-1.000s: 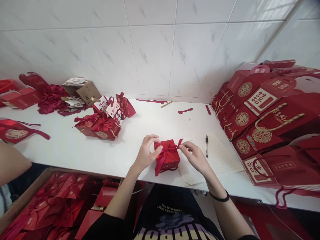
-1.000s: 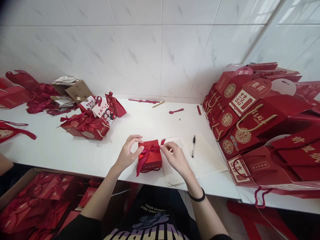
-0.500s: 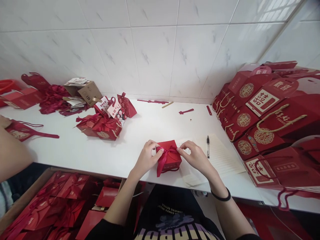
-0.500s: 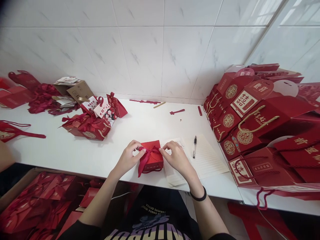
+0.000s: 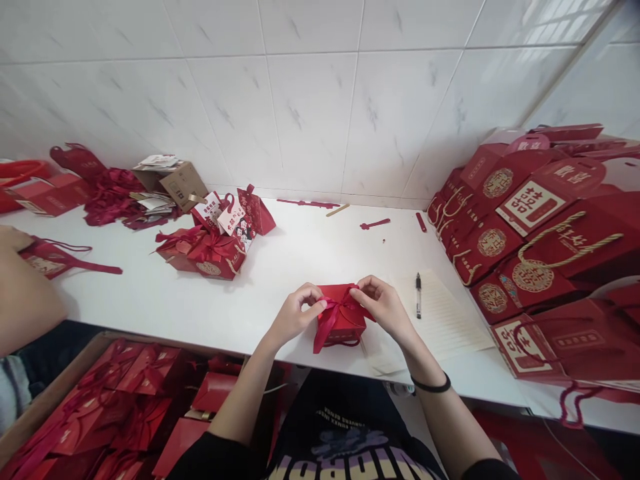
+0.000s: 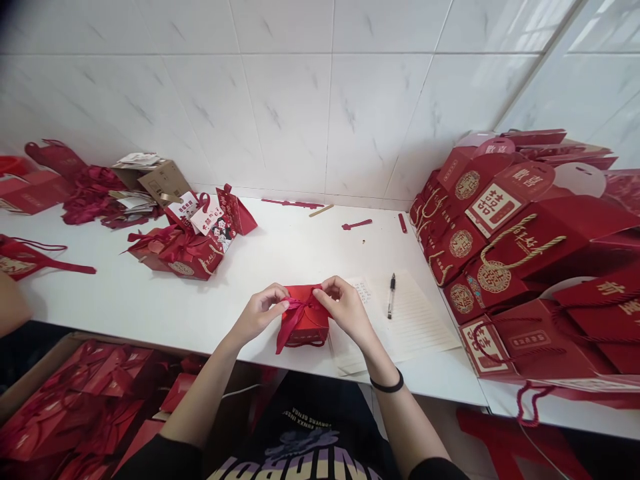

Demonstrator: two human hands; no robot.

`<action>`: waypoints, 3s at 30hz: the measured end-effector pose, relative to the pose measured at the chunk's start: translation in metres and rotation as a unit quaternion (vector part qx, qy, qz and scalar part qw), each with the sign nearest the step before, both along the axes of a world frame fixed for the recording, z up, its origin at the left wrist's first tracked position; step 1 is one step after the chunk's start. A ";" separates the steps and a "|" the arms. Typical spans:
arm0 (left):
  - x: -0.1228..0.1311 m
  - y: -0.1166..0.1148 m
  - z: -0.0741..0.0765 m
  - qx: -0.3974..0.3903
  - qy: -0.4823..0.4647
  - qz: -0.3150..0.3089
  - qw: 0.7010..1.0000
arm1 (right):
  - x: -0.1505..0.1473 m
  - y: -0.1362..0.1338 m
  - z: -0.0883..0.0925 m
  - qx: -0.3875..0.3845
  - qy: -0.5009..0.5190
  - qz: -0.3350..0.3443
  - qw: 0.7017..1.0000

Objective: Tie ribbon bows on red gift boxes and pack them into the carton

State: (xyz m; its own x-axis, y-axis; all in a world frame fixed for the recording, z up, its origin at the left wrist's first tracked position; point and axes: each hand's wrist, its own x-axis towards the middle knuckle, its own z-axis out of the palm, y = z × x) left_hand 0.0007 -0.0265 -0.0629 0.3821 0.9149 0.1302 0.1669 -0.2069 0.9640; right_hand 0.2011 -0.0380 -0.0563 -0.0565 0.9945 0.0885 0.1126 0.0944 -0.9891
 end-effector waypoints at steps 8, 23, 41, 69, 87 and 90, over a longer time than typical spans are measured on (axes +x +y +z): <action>-0.003 -0.001 -0.002 0.028 0.011 0.003 1.000 | -0.010 0.000 -0.010 0.013 0.111 -0.018 0.994; 0.021 -0.011 -0.009 0.141 0.178 0.200 0.953 | -0.018 -0.006 -0.017 0.038 0.052 -0.106 0.992; 0.010 -0.015 -0.001 0.169 0.167 0.093 0.967 | 0.006 -0.011 -0.008 -0.099 0.187 -0.009 0.977; 0.032 -0.002 0.008 0.159 0.176 0.030 0.971 | 0.000 -0.015 0.000 -0.063 0.157 0.014 0.985; 0.030 0.004 0.017 0.034 0.082 -0.031 0.996 | 0.003 -0.017 -0.001 -0.061 0.148 0.028 0.987; 0.029 0.004 0.017 0.046 0.095 -0.037 0.994 | 0.002 -0.017 -0.001 -0.069 0.159 0.029 0.984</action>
